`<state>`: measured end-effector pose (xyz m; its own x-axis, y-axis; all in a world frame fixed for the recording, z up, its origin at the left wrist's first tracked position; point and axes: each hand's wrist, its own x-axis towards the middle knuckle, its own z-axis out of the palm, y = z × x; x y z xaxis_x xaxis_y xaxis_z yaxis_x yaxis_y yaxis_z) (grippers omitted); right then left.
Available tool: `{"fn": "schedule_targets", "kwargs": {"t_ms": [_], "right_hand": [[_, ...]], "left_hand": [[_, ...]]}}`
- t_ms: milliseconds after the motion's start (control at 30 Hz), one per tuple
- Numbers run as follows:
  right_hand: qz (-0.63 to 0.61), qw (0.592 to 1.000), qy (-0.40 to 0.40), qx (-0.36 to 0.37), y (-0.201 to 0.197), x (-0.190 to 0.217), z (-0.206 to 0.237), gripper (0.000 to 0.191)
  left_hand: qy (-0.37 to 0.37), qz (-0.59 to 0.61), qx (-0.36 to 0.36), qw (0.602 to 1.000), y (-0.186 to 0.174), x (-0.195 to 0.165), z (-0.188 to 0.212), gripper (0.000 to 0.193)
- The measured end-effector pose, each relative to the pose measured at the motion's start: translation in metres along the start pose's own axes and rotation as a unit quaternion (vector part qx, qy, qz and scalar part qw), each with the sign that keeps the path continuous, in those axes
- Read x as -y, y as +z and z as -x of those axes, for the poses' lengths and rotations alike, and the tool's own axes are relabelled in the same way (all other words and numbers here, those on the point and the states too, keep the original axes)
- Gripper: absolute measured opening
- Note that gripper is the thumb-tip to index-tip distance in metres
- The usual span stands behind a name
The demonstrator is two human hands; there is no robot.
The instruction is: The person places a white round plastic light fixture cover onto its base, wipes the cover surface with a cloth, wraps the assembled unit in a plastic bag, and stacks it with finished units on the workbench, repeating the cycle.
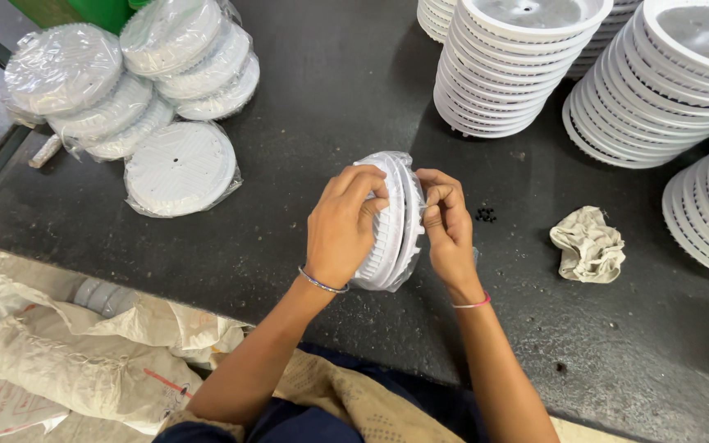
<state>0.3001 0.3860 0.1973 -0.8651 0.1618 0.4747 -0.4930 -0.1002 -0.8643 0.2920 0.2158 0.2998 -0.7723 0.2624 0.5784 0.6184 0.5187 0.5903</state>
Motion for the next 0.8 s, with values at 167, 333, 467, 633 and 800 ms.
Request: {"fn": "schedule_targets", "kwargs": {"t_ms": [167, 333, 467, 633, 800], "right_hand": [[-0.098, 0.993, 0.067, -0.027, 0.001, -0.011, 0.003, 0.009], [-0.245, 0.956, 0.156, -0.042, 0.009, -0.024, 0.004, 0.018], [-0.249, 0.946, 0.206, -0.035, 0.015, -0.031, 0.001, 0.018], [-0.094, 0.983, 0.146, -0.058, 0.011, -0.026, 0.000, 0.016], [-0.059, 0.991, 0.116, 0.015, 0.017, -0.034, 0.007, 0.033]], "left_hand": [[0.012, 0.039, -0.083, 0.996, -0.016, 0.025, -0.002, 0.012], [-0.060, 0.136, -0.132, 0.980, -0.029, 0.065, -0.013, 0.009], [-0.199, 0.337, -0.112, 0.913, -0.023, 0.081, -0.012, 0.005], [-0.091, 0.212, -0.070, 0.970, -0.017, 0.082, -0.010, 0.007], [-0.052, 0.169, -0.040, 0.983, -0.006, 0.070, -0.008, 0.009]]}}
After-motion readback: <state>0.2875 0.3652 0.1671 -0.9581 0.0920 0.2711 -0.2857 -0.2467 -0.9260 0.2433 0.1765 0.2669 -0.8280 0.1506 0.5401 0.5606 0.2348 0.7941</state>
